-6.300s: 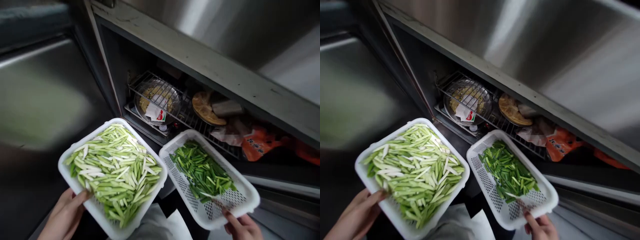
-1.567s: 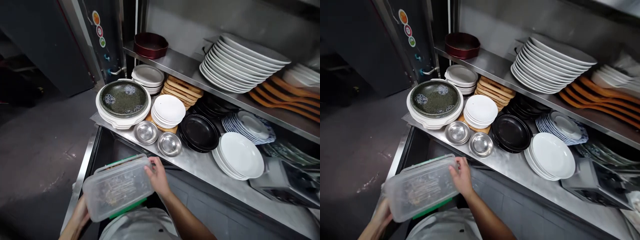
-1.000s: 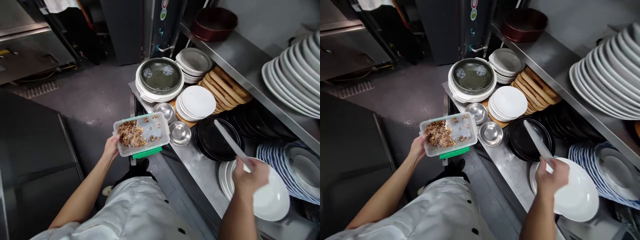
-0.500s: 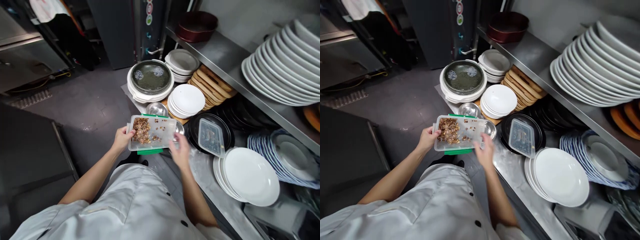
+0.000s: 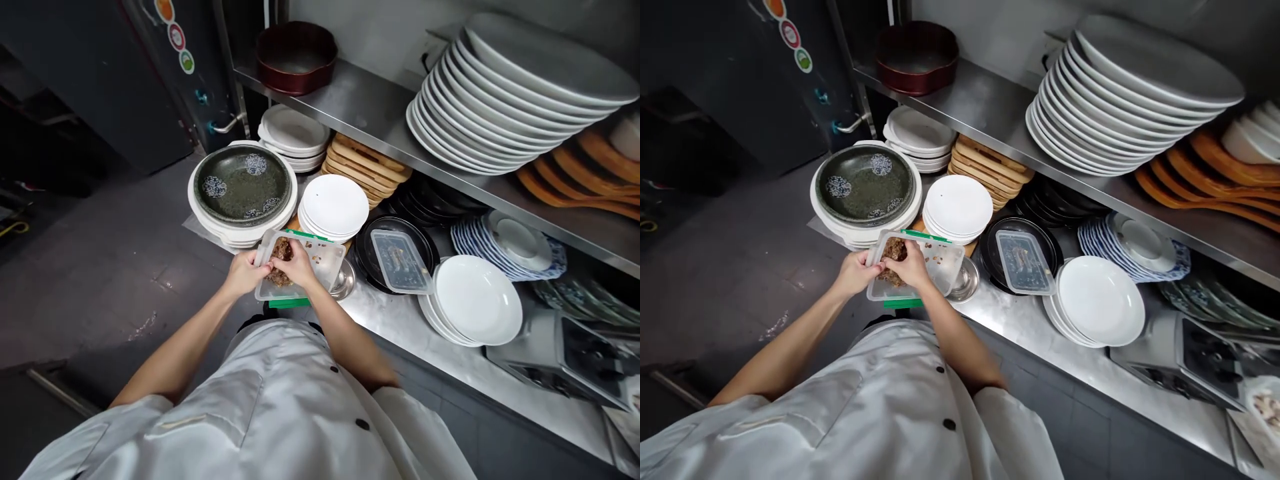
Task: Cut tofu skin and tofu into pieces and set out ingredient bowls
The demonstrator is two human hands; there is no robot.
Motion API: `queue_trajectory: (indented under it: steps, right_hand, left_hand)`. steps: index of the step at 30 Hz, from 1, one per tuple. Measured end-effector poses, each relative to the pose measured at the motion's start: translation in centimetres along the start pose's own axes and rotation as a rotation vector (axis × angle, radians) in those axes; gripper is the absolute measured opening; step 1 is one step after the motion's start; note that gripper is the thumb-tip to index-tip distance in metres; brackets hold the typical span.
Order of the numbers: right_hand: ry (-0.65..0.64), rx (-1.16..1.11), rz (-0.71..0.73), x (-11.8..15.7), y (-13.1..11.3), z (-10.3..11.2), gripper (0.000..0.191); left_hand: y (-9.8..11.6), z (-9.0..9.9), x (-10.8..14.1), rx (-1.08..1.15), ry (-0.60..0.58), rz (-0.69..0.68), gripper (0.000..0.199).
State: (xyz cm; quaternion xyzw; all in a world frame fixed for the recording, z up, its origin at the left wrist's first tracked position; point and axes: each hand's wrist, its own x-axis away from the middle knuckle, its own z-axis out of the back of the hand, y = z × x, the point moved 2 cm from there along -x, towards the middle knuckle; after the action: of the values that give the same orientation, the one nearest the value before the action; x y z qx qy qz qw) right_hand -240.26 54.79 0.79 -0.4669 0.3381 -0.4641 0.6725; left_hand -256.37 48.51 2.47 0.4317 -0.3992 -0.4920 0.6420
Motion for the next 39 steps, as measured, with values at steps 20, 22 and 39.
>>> queue_trajectory:
  steps: [20, 22, 39]
  right_hand:
    - [0.07, 0.034, 0.093, -4.0, -0.8, 5.6, 0.084]
    - [0.058, -0.016, 0.056, -5.1, -0.9, 5.9, 0.077]
    - [0.364, -0.4, 0.09, -3.5, 5.1, 11.7, 0.077]
  left_hand:
    - [3.2, -3.3, -8.5, 0.062, -0.129, -0.112, 0.049]
    - [3.9, -4.1, -9.3, 0.05, -0.108, -0.149, 0.048]
    - [3.0, -9.0, -10.8, 0.498, 0.127, 0.039, 0.057]
